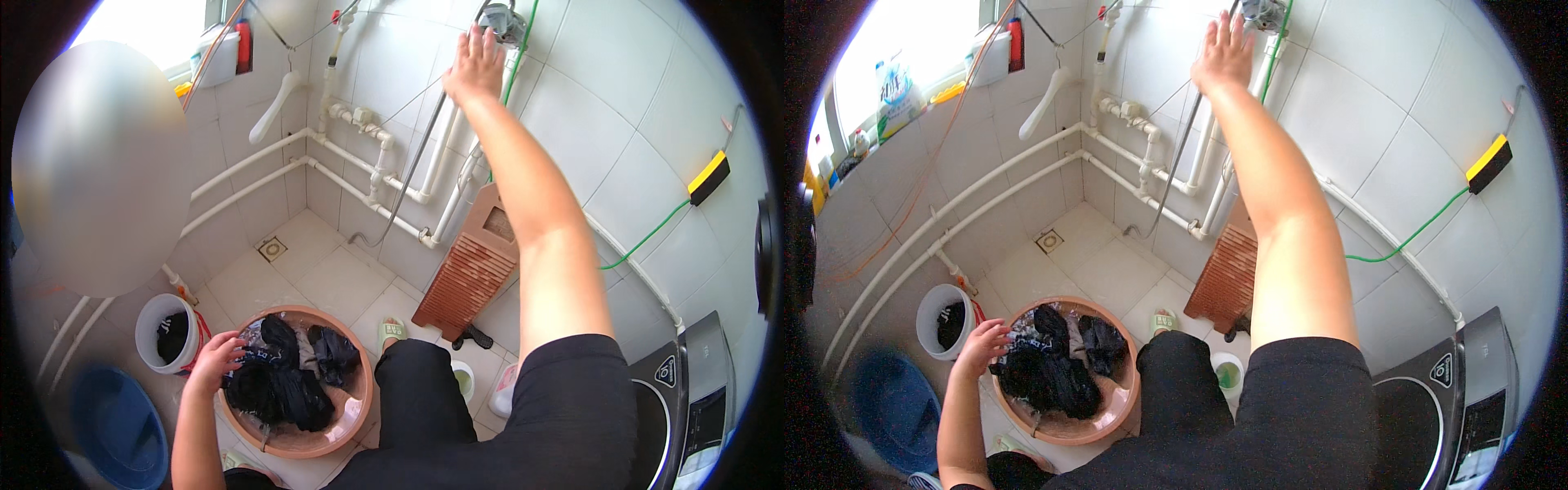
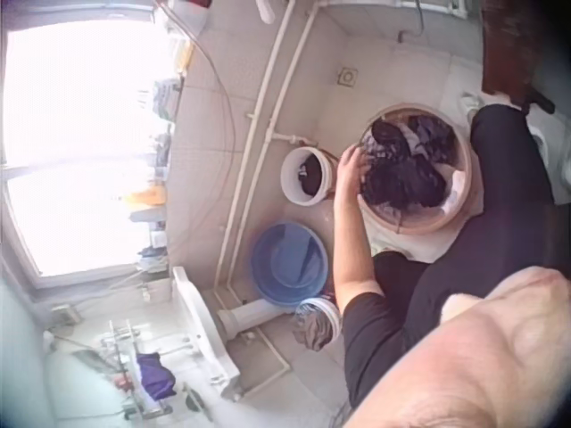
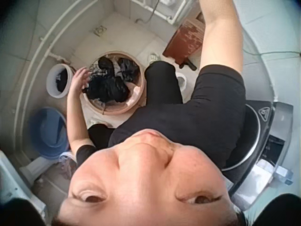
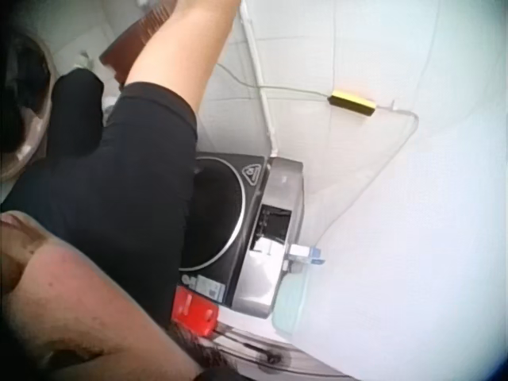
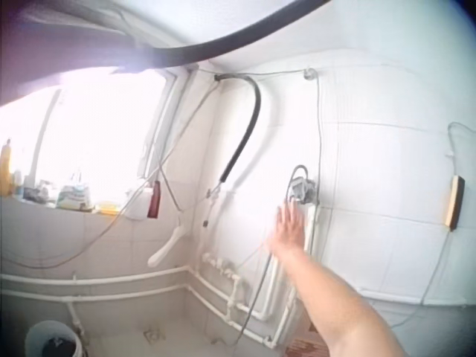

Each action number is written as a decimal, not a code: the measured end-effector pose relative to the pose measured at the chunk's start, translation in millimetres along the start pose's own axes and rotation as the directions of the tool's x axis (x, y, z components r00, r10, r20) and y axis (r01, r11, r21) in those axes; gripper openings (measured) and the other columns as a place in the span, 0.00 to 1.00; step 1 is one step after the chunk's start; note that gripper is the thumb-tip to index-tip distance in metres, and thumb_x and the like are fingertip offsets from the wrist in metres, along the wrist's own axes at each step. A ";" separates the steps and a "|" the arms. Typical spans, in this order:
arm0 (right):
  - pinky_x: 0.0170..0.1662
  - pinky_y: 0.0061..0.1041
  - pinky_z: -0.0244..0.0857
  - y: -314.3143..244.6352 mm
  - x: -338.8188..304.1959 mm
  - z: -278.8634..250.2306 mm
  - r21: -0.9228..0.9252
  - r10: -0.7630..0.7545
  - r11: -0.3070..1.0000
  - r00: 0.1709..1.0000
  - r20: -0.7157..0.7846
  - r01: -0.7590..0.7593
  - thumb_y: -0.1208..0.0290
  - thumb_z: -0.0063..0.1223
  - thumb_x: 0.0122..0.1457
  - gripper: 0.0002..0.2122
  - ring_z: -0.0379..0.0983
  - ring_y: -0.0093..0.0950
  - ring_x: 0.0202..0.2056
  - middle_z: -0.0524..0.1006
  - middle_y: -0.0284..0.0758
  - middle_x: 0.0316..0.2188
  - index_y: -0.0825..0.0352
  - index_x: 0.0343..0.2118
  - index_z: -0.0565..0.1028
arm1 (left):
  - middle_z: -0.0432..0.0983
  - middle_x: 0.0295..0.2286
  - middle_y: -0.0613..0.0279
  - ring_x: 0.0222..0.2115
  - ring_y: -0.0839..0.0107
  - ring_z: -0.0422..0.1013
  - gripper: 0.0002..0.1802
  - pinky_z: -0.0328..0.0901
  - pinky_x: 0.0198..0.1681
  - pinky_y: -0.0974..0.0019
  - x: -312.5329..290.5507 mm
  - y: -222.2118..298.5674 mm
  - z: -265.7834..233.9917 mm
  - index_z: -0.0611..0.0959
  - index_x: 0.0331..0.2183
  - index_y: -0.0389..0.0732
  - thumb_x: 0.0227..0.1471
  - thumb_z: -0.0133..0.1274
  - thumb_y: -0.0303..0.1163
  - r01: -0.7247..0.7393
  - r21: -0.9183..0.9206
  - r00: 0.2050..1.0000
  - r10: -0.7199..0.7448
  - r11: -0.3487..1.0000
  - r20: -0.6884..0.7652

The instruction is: The person hand-washes dark-colored garments in a blue basin filled with water, scrubbing and wringing them out. They then transfer the wet clothes to a larger orange basin and continue washing and wringing them by hand.

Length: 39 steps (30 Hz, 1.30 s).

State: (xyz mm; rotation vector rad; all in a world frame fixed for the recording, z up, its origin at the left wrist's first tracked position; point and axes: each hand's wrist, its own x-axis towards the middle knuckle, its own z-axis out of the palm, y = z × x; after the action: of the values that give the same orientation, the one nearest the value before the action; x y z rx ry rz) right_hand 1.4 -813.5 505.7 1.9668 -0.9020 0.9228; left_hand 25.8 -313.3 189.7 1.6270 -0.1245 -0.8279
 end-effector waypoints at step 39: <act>0.58 0.33 0.45 -479.3 -603.5 111.2 0.923 -0.898 0.231 -0.299 0.324 0.307 0.61 0.32 0.57 0.19 0.57 0.39 0.54 0.63 0.45 0.51 0.64 0.47 0.68 | 0.75 0.24 0.57 0.29 0.57 0.71 0.20 0.53 0.45 0.44 143.2 -190.5 -211.1 0.78 0.25 0.44 0.51 0.41 0.49 0.564 0.803 0.762 0.253 0.193 -0.596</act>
State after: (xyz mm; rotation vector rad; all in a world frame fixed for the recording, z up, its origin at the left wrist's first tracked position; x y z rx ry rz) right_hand 134.7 -528.8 -206.7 2.8721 0.3711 -1.1778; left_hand 183.1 -165.9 -44.6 3.2080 0.0498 -0.1770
